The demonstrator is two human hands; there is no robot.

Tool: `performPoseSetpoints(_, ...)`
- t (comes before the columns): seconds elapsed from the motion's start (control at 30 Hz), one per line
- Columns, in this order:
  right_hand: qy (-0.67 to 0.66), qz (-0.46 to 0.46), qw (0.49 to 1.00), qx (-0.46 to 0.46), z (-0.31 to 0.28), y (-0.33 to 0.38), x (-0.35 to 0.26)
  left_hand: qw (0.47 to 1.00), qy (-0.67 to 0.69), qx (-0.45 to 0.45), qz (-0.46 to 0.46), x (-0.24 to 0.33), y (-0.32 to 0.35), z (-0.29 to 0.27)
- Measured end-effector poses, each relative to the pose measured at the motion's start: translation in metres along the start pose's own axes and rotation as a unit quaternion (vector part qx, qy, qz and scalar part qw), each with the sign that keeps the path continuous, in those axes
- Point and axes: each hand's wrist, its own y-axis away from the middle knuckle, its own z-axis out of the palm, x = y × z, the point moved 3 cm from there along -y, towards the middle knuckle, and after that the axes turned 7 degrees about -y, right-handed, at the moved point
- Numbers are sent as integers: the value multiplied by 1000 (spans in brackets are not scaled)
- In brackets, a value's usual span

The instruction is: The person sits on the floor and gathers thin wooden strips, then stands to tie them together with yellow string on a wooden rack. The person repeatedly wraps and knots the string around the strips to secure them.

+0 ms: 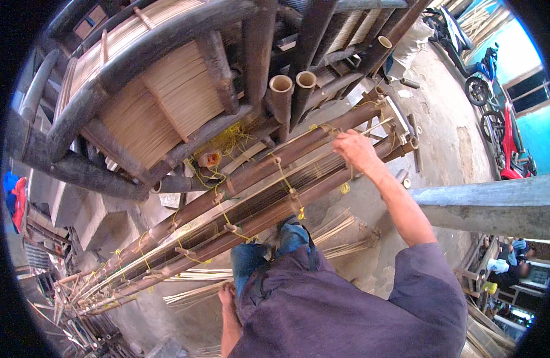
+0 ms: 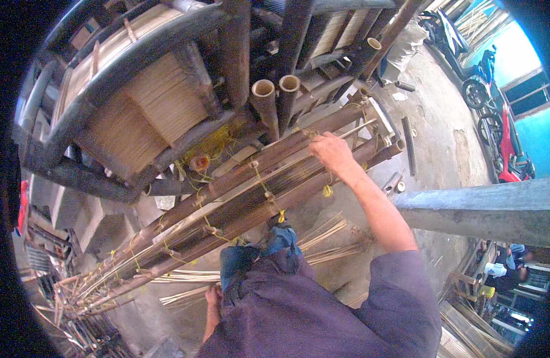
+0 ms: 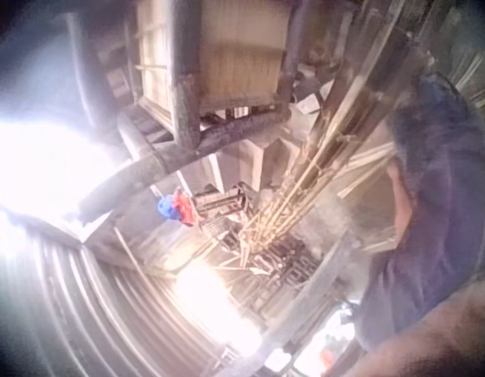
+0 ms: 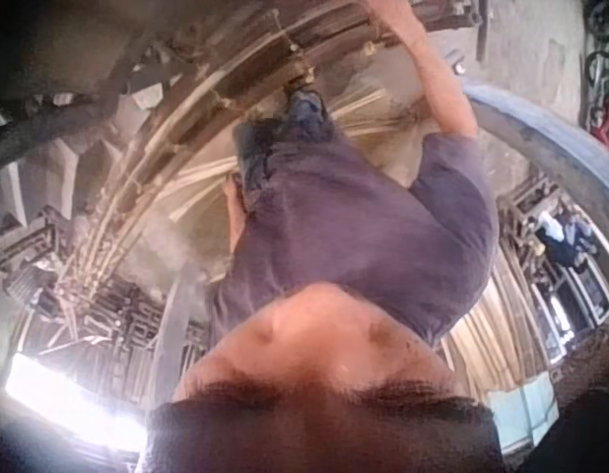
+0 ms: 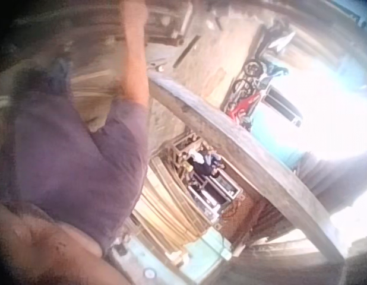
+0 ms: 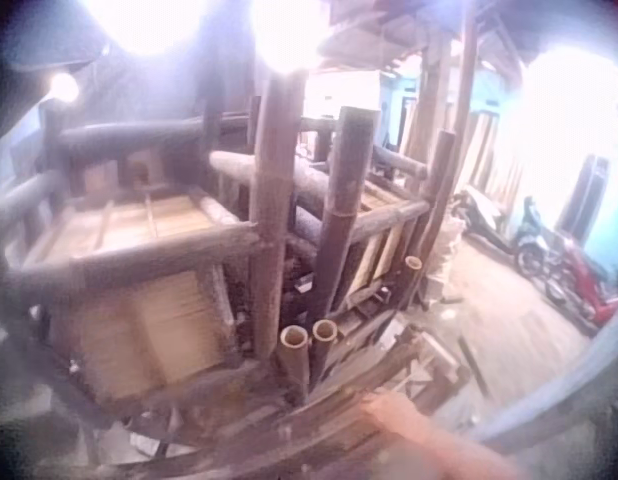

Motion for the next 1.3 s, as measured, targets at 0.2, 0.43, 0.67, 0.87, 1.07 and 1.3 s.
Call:
performPoseSetpoints(0.2,-23,65,984,162,4,13,-43,997,-60,-44,-10,41,-59,-62)
performPoseSetpoints(0.43,-336,388,834,201,176,192,-173,942,-270,-197,36,79,-74,-74)
performPoseSetpoints(0.67,-464,470,751,14,250,213,-377,887,-362,-227,178,105,-99,-109)
performPoseSetpoints(0.87,-428,631,624,170,292,275,-453,798,-430,-356,227,147,-89,-70)
performPoseSetpoints(1.07,-463,728,401,308,303,340,-607,719,-440,-488,228,95,-92,-48)
performPoseSetpoints(1.3,-474,758,236,380,350,415,-654,689,-475,-524,159,7,-117,-51)
